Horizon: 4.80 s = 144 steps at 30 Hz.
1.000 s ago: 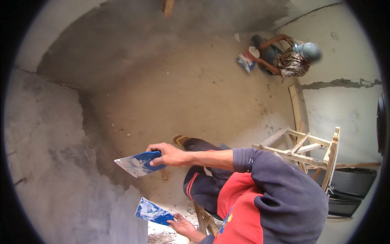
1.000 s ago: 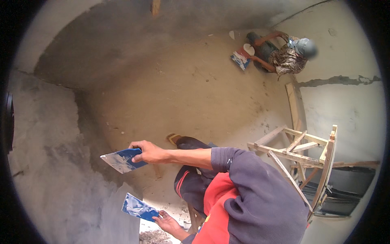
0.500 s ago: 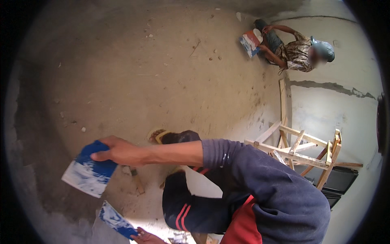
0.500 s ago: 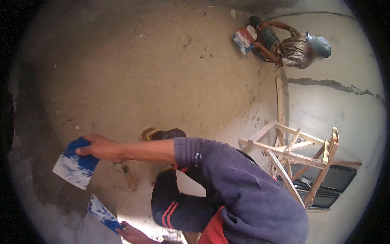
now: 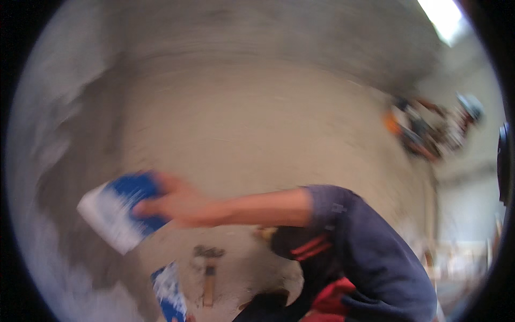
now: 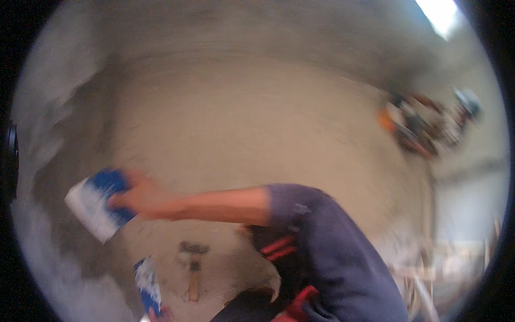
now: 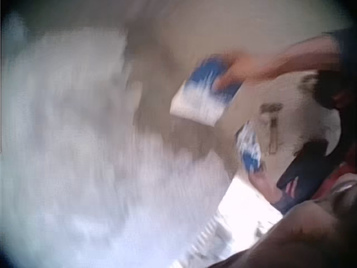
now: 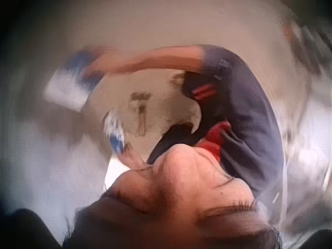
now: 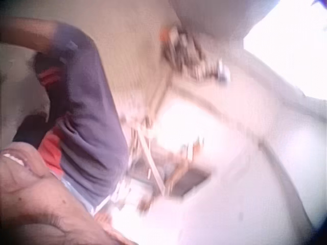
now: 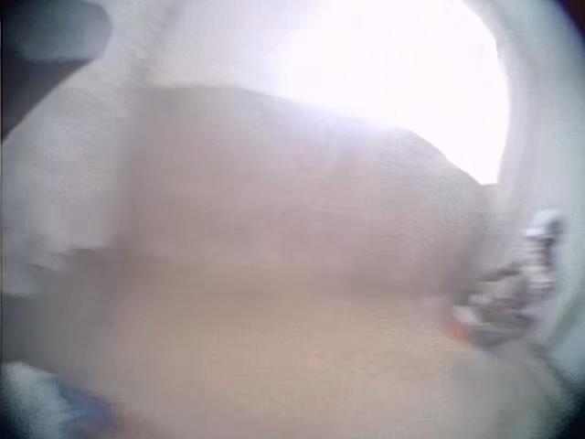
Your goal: The person applies white plaster to a curved interior wall using a trowel and hawk. They repeatedly scoop plaster from the hawk and spread it onto the wall surface, smoothing the application. A coworker is visible nearby working on a different section.
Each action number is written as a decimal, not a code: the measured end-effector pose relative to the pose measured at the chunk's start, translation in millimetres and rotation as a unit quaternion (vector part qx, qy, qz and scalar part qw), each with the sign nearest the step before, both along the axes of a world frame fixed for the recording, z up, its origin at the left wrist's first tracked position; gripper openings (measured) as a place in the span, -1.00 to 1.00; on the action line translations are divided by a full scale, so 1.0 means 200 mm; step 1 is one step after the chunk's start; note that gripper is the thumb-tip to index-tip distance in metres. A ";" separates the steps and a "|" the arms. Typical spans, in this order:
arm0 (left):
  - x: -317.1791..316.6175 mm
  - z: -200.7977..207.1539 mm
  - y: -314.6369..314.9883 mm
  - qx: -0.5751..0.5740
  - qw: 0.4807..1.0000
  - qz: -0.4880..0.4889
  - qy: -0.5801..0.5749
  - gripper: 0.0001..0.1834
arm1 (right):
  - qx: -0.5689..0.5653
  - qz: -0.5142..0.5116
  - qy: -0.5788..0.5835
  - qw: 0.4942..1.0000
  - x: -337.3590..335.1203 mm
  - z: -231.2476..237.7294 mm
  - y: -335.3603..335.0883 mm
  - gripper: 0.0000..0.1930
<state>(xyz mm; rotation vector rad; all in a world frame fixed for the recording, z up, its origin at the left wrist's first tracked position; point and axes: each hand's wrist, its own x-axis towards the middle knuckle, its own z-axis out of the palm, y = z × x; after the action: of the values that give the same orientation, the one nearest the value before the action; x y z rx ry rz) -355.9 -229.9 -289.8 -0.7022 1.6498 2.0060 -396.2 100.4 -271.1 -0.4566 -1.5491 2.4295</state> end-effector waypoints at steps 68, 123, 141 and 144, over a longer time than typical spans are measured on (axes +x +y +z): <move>0.32 -0.34 0.11 -0.275 0.892 0.284 0.219 -0.65 | 0.412 -0.186 0.274 0.849 -0.85 -1.06 -0.35 -0.31; 0.27 -0.31 0.18 -0.180 0.916 0.267 0.241 -0.70 | 0.496 -0.218 0.298 0.786 -0.96 -0.84 0.06 -0.38; 0.33 -0.23 0.21 -0.129 0.939 0.229 0.223 -0.69 | 0.548 -0.212 0.444 0.676 -0.83 -0.67 -0.12 -0.46; 0.33 -0.27 0.15 -0.153 0.927 0.253 0.229 -0.70 | 0.575 -0.158 0.411 0.690 -0.87 -0.75 -0.28 -0.48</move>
<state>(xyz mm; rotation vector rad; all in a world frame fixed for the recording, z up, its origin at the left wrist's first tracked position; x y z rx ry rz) -289.0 -200.3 -342.9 -0.8899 2.2749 2.4330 -569.5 45.3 -421.9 0.5144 -1.8477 0.7546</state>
